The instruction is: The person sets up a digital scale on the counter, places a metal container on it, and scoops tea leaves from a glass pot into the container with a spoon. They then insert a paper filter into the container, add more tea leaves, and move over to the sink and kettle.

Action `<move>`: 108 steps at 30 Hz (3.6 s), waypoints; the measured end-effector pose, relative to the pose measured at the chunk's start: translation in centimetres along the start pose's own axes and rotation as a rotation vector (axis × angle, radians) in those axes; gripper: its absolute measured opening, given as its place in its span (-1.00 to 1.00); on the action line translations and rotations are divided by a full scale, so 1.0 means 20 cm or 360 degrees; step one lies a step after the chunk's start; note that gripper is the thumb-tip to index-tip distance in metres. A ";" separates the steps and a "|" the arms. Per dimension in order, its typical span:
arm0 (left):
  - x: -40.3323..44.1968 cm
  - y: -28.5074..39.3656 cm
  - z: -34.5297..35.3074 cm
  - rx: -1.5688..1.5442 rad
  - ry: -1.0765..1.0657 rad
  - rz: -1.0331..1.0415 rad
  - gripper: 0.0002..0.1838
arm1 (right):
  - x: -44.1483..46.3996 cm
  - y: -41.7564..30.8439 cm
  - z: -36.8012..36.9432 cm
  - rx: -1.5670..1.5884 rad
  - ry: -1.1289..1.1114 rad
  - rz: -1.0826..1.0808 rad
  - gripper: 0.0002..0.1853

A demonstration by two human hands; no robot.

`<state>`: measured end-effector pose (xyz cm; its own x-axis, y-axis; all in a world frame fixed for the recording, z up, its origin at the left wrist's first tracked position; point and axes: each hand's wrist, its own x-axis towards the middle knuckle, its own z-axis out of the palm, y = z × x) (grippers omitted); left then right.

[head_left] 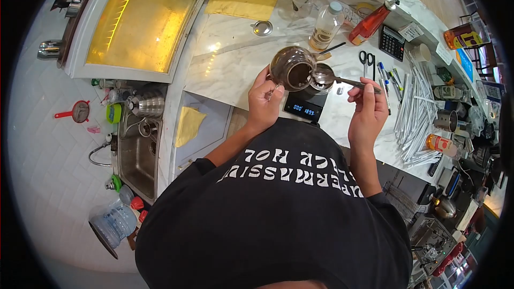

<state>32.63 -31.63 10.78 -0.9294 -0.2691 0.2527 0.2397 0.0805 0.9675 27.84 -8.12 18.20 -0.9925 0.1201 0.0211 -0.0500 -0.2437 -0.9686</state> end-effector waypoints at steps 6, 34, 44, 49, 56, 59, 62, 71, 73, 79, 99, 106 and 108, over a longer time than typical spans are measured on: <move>-0.01 -0.06 -0.02 0.0027 0.0088 -0.0092 -0.74 | 0.04 0.14 -0.09 -0.0600 0.0104 -0.0400 -0.75; -0.04 0.01 -0.09 -0.0152 0.0049 -0.0204 -0.73 | -0.04 0.12 -0.01 -0.1179 -0.0077 -0.1172 -0.73; 0.01 0.01 -0.34 -0.0079 -0.0064 -0.0288 -0.67 | -0.13 0.22 0.12 -0.1392 0.0072 -0.0877 -0.81; 0.05 0.00 -0.40 -0.0208 -0.0209 -0.0267 -0.67 | -0.25 0.13 0.28 -0.0993 0.0339 -0.0789 -0.81; 0.09 0.06 -0.48 -0.0221 -0.0413 -0.0013 -0.70 | -0.43 -0.07 0.54 -0.0785 -0.0075 -0.0901 -0.78; 0.09 0.12 -0.52 -0.0226 -0.0414 0.0053 -0.71 | -0.43 -0.05 0.63 -0.0897 -0.0207 -0.1028 -0.76; 0.11 0.20 -0.54 -0.0338 -0.0370 0.0109 -0.68 | -0.45 -0.05 0.68 -0.0956 -0.0287 -0.1098 -0.70; 0.14 0.28 -0.55 -0.0359 -0.0213 0.0273 -0.60 | -0.45 -0.08 0.74 -0.0995 -0.0357 -0.1188 -0.69; 0.14 0.29 -0.54 -0.0383 -0.0216 0.0247 -0.60 | -0.45 -0.08 0.73 -0.0986 -0.0355 -0.1159 -0.69; 0.15 0.26 -0.53 -0.0392 -0.0324 0.0231 -0.59 | -0.50 -0.01 0.73 -0.0608 -0.0108 -0.0524 -0.84; 0.17 0.15 -0.50 -0.0186 -0.0400 -0.0208 -0.65 | -0.38 0.08 0.61 -0.0032 0.0375 0.0108 -0.74; 0.19 0.07 -0.48 -0.0183 -0.0310 -0.0292 -0.63 | -0.35 0.08 0.48 0.0080 0.0567 0.0019 -0.72; 0.20 0.04 -0.48 -0.0172 -0.0296 -0.0296 -0.62 | -0.31 0.09 0.39 0.0011 0.0674 -0.0012 -0.71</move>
<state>31.82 -41.87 12.73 -0.9933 -0.0883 0.0739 0.0793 -0.0590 0.9951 33.05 -16.84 18.26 -0.8588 0.5064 -0.0769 -0.0593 -0.2475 -0.9671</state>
